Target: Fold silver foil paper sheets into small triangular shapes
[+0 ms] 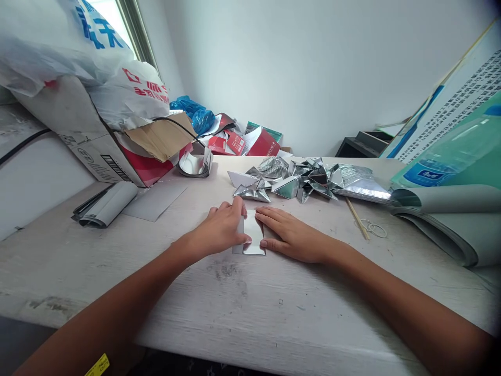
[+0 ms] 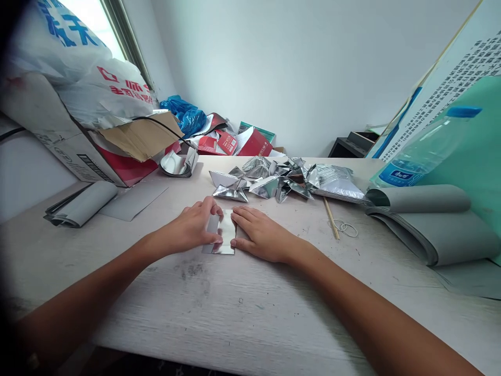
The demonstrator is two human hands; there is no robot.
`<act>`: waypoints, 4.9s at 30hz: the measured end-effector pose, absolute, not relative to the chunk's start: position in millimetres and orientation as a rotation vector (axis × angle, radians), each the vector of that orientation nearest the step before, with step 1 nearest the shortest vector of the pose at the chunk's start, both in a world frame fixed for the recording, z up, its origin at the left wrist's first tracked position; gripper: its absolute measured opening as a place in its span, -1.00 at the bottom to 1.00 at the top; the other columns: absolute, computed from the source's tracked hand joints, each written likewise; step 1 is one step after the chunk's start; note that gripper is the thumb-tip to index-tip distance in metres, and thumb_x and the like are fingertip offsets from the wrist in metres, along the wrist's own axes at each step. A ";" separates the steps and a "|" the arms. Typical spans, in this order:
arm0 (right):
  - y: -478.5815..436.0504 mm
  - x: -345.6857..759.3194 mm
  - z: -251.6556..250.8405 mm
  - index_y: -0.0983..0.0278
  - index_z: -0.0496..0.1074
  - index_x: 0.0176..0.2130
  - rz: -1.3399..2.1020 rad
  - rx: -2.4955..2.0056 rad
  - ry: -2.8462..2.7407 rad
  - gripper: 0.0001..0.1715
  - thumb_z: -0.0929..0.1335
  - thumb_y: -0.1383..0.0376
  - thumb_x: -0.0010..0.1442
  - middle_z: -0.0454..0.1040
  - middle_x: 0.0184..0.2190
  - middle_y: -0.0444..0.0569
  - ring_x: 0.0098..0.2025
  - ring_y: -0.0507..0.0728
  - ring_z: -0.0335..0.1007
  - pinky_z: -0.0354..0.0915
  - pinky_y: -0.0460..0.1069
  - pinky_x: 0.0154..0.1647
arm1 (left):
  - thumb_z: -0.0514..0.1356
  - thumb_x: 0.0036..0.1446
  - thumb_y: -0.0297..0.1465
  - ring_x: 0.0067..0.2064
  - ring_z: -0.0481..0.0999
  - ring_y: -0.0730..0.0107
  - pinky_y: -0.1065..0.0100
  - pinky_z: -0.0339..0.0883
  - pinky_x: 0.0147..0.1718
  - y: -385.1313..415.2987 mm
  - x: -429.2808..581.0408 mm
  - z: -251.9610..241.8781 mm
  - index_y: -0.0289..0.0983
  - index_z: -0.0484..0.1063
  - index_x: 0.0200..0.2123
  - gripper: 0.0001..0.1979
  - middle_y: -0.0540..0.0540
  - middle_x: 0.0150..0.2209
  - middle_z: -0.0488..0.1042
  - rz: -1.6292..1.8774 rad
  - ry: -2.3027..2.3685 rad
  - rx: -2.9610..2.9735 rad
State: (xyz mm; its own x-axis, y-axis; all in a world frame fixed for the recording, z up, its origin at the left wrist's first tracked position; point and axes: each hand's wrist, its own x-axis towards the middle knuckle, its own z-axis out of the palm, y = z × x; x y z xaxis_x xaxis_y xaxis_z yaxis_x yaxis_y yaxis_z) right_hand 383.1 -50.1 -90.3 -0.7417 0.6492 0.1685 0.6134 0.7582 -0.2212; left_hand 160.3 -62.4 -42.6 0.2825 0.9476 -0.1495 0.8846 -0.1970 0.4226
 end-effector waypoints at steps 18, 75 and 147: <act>-46.1 386.0 -94.8 0.34 0.25 0.32 0.254 -0.950 -2.662 -0.23 0.24 -0.09 0.35 0.08 0.38 0.18 0.40 0.34 0.01 0.04 0.28 0.39 | 0.03 0.06 -0.01 0.06 0.33 0.67 0.53 0.19 0.06 -57.0 149.7 -38.8 -0.10 0.39 -0.10 -0.56 0.08 0.00 0.44 0.160 1.599 2.258; -45.5 396.7 -80.9 0.27 0.37 -0.19 0.548 -1.150 -2.421 -0.72 0.47 0.28 0.11 0.37 -0.04 0.05 0.03 0.21 0.27 0.26 0.14 0.09 | 0.01 0.09 -0.34 -0.04 0.31 0.82 0.62 0.23 0.00 -66.0 168.1 -52.1 -0.18 0.55 -0.24 -0.69 0.04 -0.02 0.41 0.258 1.363 2.299; -56.7 381.0 -80.0 0.28 0.30 -0.41 0.536 -1.546 -2.109 -0.90 0.35 0.36 0.06 0.42 -0.43 -0.10 -0.40 0.06 0.26 0.07 -0.03 -0.42 | -0.15 0.21 -0.11 -0.16 0.23 0.94 0.68 0.10 -0.08 -54.9 156.2 -58.1 -0.10 0.47 -0.06 -0.52 0.02 0.02 0.33 0.131 1.165 2.415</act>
